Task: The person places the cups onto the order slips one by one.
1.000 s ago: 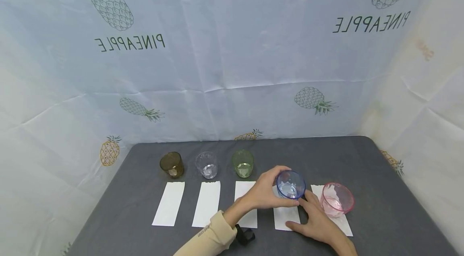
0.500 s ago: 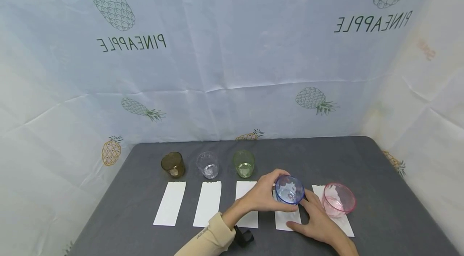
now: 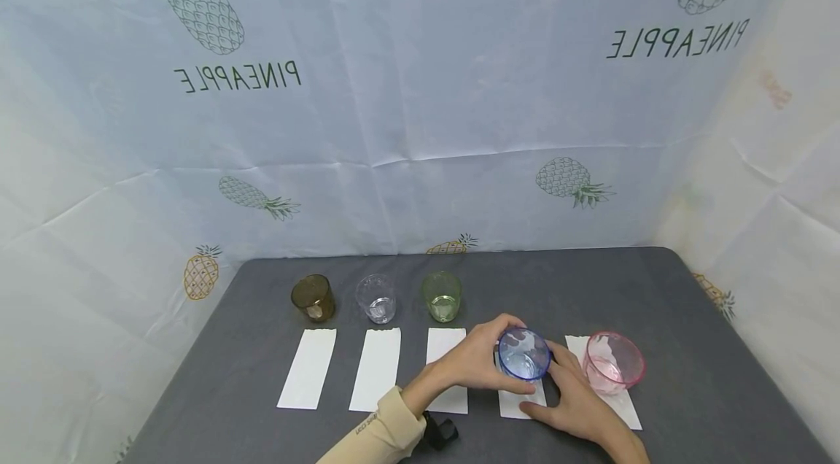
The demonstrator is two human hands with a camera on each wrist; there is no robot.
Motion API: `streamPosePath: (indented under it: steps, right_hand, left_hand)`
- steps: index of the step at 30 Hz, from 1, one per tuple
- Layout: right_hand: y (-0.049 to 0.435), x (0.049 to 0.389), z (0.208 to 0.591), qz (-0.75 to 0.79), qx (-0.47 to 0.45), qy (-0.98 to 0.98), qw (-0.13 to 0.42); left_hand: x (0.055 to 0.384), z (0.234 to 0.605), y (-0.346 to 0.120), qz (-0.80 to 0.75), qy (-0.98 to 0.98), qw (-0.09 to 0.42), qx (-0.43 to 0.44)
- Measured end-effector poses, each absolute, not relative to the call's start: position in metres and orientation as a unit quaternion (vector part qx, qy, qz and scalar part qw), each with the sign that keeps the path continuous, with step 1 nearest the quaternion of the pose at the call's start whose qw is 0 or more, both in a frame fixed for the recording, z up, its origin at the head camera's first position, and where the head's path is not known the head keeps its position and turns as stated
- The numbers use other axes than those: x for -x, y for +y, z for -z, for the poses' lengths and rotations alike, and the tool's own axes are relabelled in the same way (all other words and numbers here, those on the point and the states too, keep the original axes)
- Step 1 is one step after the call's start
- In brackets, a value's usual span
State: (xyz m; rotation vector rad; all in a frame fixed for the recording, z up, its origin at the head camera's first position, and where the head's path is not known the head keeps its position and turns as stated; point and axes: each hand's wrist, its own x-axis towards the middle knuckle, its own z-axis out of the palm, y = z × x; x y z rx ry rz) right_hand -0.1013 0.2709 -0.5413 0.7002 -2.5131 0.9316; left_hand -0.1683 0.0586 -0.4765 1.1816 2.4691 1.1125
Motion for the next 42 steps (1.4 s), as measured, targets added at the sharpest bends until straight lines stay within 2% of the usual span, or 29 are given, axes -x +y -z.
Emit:
streamPosePath:
  steps: [23, 42]
  right_hand:
    - [0.272, 0.1, 0.542, -0.336, -0.24, -0.894, 0.172]
    - [0.269, 0.101, 0.54, -0.348, -0.247, -0.885, 0.187]
  left_hand:
    - [0.169, 0.484, 0.06, -0.363, 0.839, 0.09, -0.395]
    - [0.17, 0.488, 0.06, -0.372, 0.835, 0.096, -0.394]
